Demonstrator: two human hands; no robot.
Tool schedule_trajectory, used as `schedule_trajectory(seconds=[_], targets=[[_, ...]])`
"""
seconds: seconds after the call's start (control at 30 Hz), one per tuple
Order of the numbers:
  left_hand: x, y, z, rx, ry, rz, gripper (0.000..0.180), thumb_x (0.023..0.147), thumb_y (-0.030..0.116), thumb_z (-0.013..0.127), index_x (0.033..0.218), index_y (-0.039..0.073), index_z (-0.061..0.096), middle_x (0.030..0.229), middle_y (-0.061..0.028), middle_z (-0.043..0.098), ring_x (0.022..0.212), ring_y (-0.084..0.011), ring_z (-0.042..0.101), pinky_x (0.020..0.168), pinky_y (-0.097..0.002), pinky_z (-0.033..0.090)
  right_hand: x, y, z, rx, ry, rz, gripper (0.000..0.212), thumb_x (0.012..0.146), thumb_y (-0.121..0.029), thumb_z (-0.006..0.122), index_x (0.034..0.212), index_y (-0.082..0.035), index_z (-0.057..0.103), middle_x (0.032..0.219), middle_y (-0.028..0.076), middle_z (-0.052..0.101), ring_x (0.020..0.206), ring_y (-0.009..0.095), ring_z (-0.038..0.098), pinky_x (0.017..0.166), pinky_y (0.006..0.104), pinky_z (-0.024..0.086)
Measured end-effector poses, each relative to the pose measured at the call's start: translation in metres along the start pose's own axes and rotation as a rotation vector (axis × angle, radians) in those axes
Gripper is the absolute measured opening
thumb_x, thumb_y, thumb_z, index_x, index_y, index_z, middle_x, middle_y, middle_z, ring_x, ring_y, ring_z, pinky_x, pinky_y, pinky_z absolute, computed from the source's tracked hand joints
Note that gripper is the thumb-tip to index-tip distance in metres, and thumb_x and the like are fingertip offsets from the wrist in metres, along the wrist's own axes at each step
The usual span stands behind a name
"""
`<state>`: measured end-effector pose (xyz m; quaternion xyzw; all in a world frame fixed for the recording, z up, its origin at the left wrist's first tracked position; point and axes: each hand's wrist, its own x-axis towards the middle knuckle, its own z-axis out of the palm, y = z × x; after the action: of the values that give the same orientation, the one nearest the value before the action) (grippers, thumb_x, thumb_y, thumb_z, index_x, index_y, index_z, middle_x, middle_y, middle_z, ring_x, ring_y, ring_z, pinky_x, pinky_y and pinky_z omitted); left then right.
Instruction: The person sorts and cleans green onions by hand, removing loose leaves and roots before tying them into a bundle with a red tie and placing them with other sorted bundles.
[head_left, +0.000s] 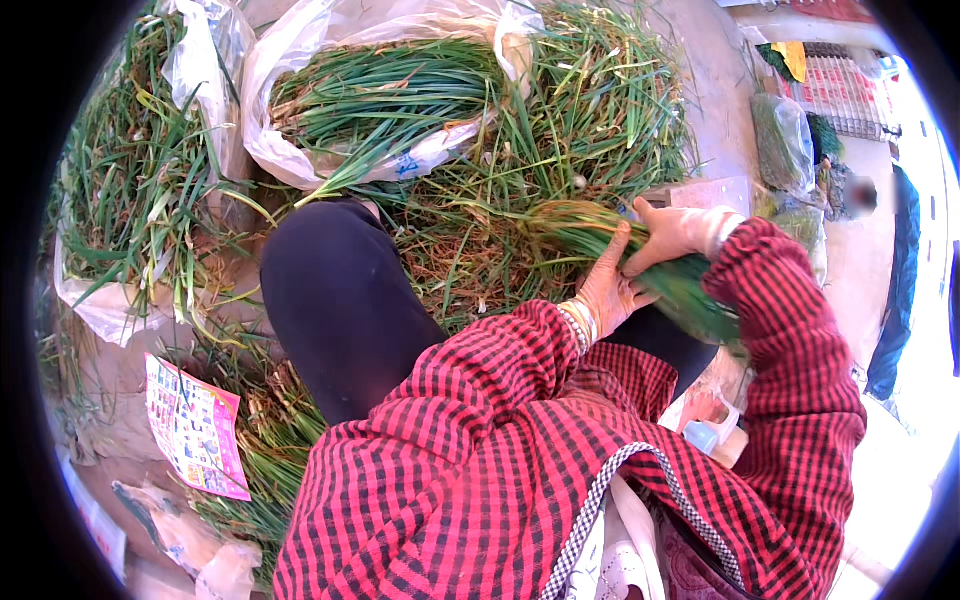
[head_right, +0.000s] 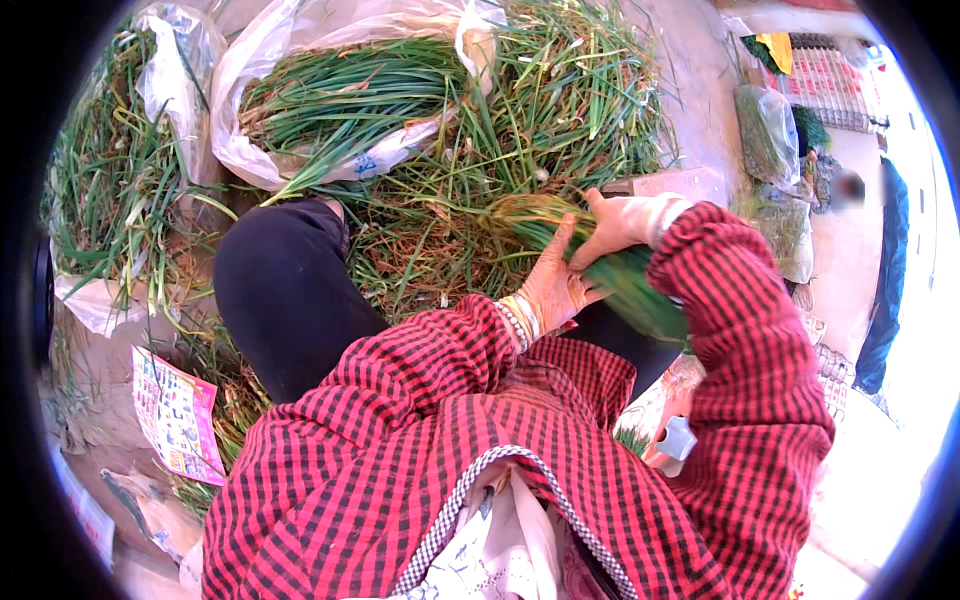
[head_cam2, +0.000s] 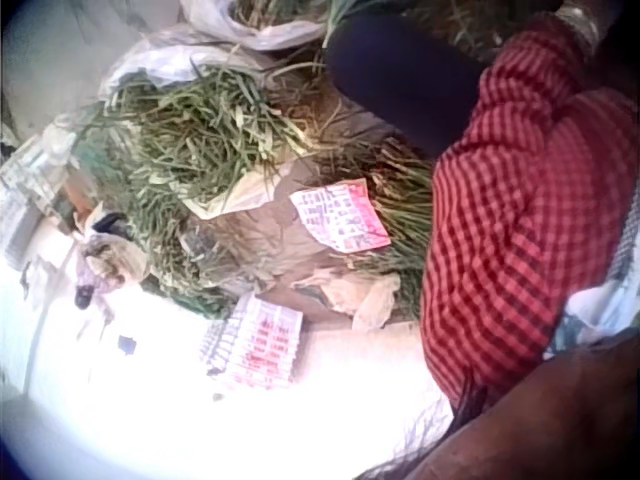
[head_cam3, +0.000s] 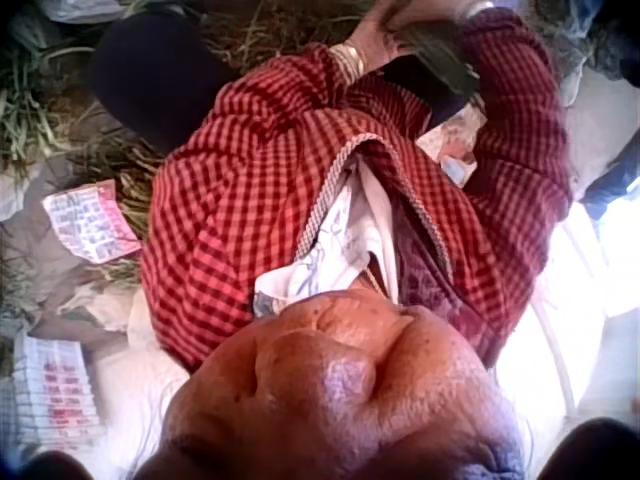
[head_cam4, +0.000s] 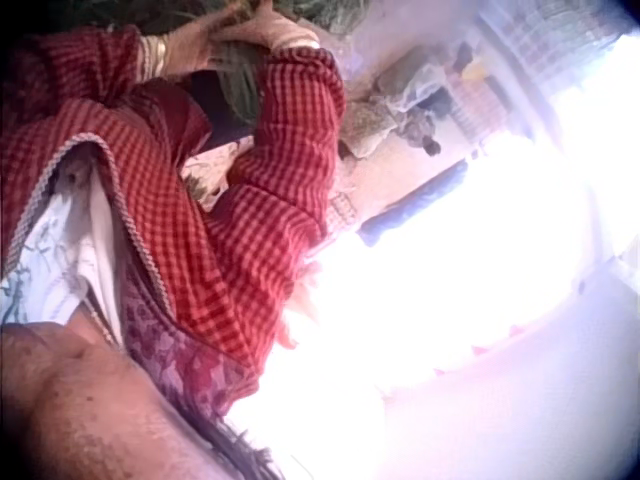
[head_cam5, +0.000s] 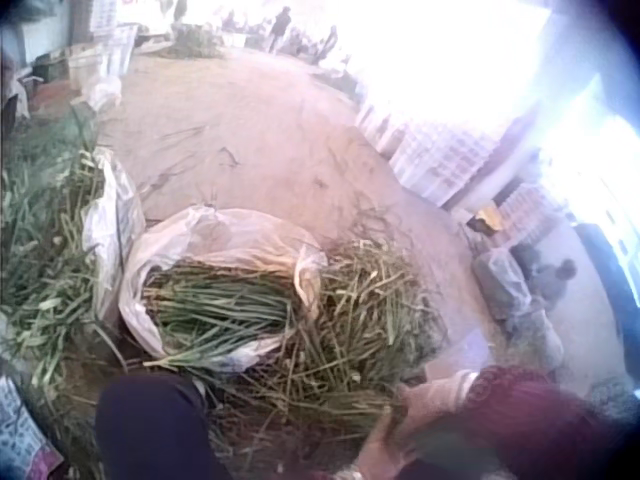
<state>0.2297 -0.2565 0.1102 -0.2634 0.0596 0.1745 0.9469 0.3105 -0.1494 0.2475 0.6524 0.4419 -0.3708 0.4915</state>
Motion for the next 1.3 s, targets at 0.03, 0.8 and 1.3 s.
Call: schedule_trajectory(seconds=[0.03,0.8,1.3], targets=[[0.002,0.002,-0.001,0.015,-0.026,-0.001,0.064,0.091,0.054,0.062,0.136,0.012,0.048,0.129,-0.0104,0.061,0.115,-0.0279,0.062,0.094,-0.0454,0.055,0.014,-0.002,0.001,-0.008,-0.025,0.035,0.127,0.064,-0.059,0.08,0.15,0.007,0.015,0.128,0.028,0.058,0.115,0.034,0.061,0.098,0.0367,0.047],[-0.013,0.007,-0.002,0.286,-0.064,-0.115,0.075,0.085,0.055,0.07,0.137,0.005,0.048,0.136,-0.0162,0.053,0.117,-0.0318,0.059,0.101,-0.0538,0.047,-0.05,0.071,0.072,0.394,0.396,-0.281,0.048,0.083,-0.034,0.072,0.112,0.002,0.062,0.081,0.017,0.069,0.076,0.026,0.069,0.068,0.0379,0.054],[-0.141,0.019,0.088,0.822,0.007,0.053,0.054,0.089,0.012,0.06,0.14,0.003,0.046,0.093,-0.0086,0.063,0.068,-0.0133,0.057,0.062,-0.0269,0.049,0.004,-0.013,0.19,1.63,-0.106,-1.475,0.058,0.103,-0.048,0.043,0.142,-0.005,0.043,0.133,0.013,0.058,0.124,0.025,0.055,0.1,0.0431,0.047]])
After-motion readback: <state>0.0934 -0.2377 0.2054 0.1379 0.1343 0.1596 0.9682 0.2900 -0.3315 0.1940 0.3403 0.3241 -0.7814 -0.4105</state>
